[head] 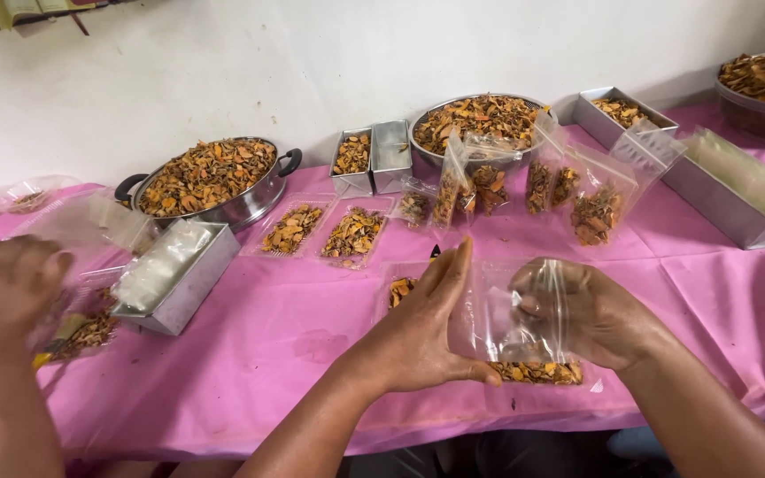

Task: Sorting and cleaning dried herbs using a brush and hands, then packaging them into plastic containers and bags.

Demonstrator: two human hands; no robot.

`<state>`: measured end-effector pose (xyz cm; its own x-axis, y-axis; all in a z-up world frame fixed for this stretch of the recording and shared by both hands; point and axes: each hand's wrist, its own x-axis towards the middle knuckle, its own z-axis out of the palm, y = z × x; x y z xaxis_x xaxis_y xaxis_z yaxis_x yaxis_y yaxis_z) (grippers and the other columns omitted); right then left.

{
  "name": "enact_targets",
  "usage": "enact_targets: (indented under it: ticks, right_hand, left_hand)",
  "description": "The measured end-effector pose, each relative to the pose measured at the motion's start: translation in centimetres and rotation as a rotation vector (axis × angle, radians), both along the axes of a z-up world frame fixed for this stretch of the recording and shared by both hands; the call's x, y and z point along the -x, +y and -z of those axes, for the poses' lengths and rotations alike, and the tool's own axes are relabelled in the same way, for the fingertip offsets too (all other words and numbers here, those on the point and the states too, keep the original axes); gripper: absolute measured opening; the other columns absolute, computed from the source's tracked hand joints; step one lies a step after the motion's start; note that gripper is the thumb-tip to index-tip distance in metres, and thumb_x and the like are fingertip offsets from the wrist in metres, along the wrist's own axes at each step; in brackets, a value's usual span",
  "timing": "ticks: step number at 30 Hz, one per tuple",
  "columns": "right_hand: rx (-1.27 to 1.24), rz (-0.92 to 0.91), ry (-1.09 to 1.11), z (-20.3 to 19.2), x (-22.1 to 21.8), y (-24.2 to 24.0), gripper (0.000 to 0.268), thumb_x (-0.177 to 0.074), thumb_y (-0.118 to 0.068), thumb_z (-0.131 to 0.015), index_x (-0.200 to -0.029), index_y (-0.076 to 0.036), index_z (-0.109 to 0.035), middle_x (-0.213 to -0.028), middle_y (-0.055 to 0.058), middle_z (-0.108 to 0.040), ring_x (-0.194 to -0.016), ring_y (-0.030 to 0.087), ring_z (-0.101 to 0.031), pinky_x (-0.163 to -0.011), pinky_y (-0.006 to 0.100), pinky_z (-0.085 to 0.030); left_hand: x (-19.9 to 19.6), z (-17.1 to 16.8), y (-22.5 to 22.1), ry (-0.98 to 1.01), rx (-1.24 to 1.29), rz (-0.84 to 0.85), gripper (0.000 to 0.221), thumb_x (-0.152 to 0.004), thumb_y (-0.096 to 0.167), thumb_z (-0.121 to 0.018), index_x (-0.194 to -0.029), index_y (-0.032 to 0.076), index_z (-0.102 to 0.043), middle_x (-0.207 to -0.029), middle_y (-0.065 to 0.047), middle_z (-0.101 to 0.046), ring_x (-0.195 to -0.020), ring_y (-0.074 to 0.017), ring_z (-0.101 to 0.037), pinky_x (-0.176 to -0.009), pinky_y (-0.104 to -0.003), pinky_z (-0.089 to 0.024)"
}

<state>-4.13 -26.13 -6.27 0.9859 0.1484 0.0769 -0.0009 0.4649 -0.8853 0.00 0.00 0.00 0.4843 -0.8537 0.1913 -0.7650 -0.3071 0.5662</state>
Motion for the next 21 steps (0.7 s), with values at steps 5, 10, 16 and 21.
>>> enact_targets:
  ticks: [5,10,16,21]
  right_hand:
    - [0.094,0.116,-0.01,-0.3,0.7,1.3,0.034,-0.078,0.03,-0.058,-0.105,0.01,-0.063,-0.113,0.042,-0.077,-0.089,0.053,-0.079,-0.075,0.072,-0.068]
    - [0.178,0.218,0.043,-0.4,0.3,1.4,0.067,-0.073,0.033,-0.055,-0.138,0.016,-0.057,-0.126,0.039,-0.069,-0.084,0.05,-0.069,-0.08,0.069,-0.061]
    - [0.264,0.305,0.11,0.8,0.2,2.2,0.036,-0.089,0.006,-0.063,-0.123,0.015,-0.069,-0.11,0.035,-0.077,-0.06,0.046,-0.07,-0.053,0.048,-0.057]
    - [0.309,0.287,0.064,4.2,-1.1,1.5,0.015,-0.087,0.004,-0.061,-0.091,0.006,-0.076,-0.097,0.027,-0.08,-0.074,0.043,-0.077,-0.068,0.054,-0.059]
  left_hand:
    - [-1.0,1.7,-0.1,-0.184,-0.081,-0.154,0.103,-0.083,0.022,-0.066,-0.164,0.006,-0.005,-0.159,-0.022,-0.027,-0.14,-0.0368,-0.034,-0.113,-0.052,-0.034]
    - [-2.2,3.7,0.3,-0.608,-0.046,-0.248,0.079,-0.083,0.037,-0.081,-0.149,0.008,-0.047,-0.125,-0.018,-0.055,-0.113,-0.0366,-0.054,-0.096,-0.049,-0.044]
    - [-1.7,4.5,0.2,-0.563,-0.207,-0.218,0.151,-0.063,0.059,-0.103,-0.163,0.008,-0.003,-0.169,-0.02,-0.008,-0.156,-0.0405,-0.009,-0.117,-0.072,-0.006]
    - [0.3,4.1,-0.7,-0.656,-0.221,-0.211,0.164,-0.059,0.084,-0.092,-0.162,0.009,0.01,-0.17,-0.018,0.001,-0.157,-0.037,0.005,-0.117,-0.071,0.008]
